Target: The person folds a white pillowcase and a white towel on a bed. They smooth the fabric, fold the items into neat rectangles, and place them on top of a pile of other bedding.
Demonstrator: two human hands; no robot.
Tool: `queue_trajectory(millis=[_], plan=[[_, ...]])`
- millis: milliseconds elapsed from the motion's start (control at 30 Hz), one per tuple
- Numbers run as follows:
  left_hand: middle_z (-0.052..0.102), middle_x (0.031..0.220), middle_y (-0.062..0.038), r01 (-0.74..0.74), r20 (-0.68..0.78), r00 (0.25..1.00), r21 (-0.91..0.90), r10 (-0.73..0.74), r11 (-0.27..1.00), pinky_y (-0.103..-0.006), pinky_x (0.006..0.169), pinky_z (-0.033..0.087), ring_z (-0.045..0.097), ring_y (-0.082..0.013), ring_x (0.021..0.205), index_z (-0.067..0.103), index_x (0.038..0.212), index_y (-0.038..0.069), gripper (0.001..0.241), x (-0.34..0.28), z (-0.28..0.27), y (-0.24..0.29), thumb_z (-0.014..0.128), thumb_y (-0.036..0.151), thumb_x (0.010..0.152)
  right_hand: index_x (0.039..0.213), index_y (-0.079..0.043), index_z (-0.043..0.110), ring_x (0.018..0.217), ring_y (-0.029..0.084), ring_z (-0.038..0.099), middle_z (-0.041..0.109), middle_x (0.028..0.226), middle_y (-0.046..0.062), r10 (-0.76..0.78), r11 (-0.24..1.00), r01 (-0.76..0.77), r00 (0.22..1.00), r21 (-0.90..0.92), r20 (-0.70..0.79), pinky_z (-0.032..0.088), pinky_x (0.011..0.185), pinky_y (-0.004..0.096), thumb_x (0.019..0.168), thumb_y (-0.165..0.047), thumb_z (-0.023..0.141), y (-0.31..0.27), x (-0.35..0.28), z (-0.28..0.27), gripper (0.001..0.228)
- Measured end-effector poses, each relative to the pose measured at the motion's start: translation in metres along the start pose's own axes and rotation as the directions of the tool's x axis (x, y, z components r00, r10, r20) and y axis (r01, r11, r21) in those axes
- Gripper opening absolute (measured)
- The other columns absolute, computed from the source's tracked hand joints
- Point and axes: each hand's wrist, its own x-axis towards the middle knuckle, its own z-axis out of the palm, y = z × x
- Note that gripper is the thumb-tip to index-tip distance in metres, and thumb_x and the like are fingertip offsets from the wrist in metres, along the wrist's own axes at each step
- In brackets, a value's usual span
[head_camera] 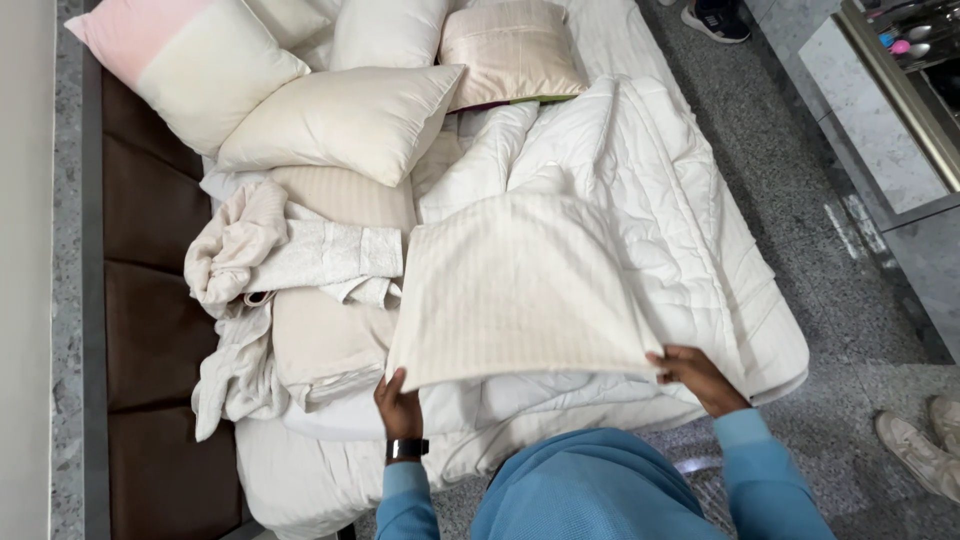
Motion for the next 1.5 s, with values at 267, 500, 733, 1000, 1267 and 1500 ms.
queue_trajectory(millis=[267, 500, 733, 1000, 1267, 1500], plan=[[0.07, 0.123, -0.013, 0.103, -0.071, 0.992, -0.081, -0.108, 0.991, -0.0433, 0.1, 0.052, 0.065, -0.026, 0.115, 0.061, 0.126, -0.004, 0.037, 0.004, -0.023, -0.056, 0.063, 0.015, 0.095, 0.098, 0.0, 0.078, 0.069, 0.019, 0.062, 0.074, 0.08, 0.011, 0.206, 0.84, -0.067, 0.958, -0.538, 0.202, 0.055, 0.073, 0.036, 0.09, -0.041, 0.075, 0.09, 0.043, 0.001, 0.042], [0.055, 0.13, -0.009, 0.434, -0.476, 0.809, 0.086, -0.346, 0.897, -0.0504, 0.091, 0.05, 0.056, -0.0307, 0.113, 0.047, 0.144, 0.017, 0.074, -0.01, -0.006, -0.135, 0.058, 0.066, 0.089, 0.111, -0.009, 0.073, 0.094, 0.028, 0.072, 0.075, 0.108, 0.01, -0.452, 0.595, 0.228, 0.888, -0.77, -0.086, 0.057, 0.083, 0.042, 0.097, -0.036, 0.066, -0.013, 0.039, 0.064, 0.031], [0.062, 0.132, -0.01, 0.665, -0.289, 0.731, 0.104, -0.618, 0.739, -0.0482, 0.092, 0.049, 0.056, -0.0284, 0.119, 0.057, 0.135, 0.013, 0.057, -0.017, -0.006, -0.227, 0.062, 0.044, 0.087, 0.141, -0.007, 0.056, 0.133, 0.033, 0.053, 0.059, 0.144, 0.013, -0.843, 0.252, 0.672, 0.506, -0.696, 0.184, 0.043, 0.111, 0.047, 0.091, -0.043, 0.073, -0.131, 0.092, 0.128, 0.064], [0.063, 0.133, -0.01, 0.645, -0.174, 0.763, 0.28, -0.623, 0.711, -0.0401, 0.099, 0.049, 0.056, -0.0249, 0.119, 0.071, 0.12, 0.003, 0.036, -0.023, 0.041, -0.195, 0.066, 0.024, 0.092, 0.151, -0.007, 0.045, 0.137, 0.032, 0.046, 0.052, 0.145, 0.013, -0.726, 0.115, 0.581, 0.603, -0.806, 0.331, 0.032, 0.112, 0.058, 0.095, -0.049, 0.064, -0.155, 0.121, 0.179, 0.073], [0.075, 0.102, -0.012, 0.466, -0.085, 0.863, 0.514, -0.497, 0.72, -0.034, 0.091, 0.057, 0.069, -0.0214, 0.092, 0.07, 0.11, -0.011, 0.041, -0.034, 0.023, -0.131, 0.084, 0.019, 0.085, 0.126, -0.003, 0.068, 0.112, 0.027, 0.066, 0.072, 0.119, 0.013, -0.481, 0.588, 0.58, 0.811, -0.564, 0.333, 0.05, 0.1, 0.038, 0.103, -0.045, 0.058, -0.13, 0.086, 0.137, 0.049], [0.076, 0.105, -0.008, 0.23, 0.214, 0.931, 0.286, -0.296, 0.93, -0.0314, 0.088, 0.054, 0.069, -0.015, 0.094, 0.07, 0.113, -0.001, 0.032, -0.031, 0.074, 0.011, 0.075, 0.015, 0.085, 0.122, 0.003, 0.07, 0.111, 0.021, 0.066, 0.074, 0.119, 0.012, -0.213, 0.975, 0.22, 0.963, -0.025, 0.165, 0.047, 0.099, 0.032, 0.093, -0.038, 0.069, -0.153, 0.027, 0.061, 0.05]])
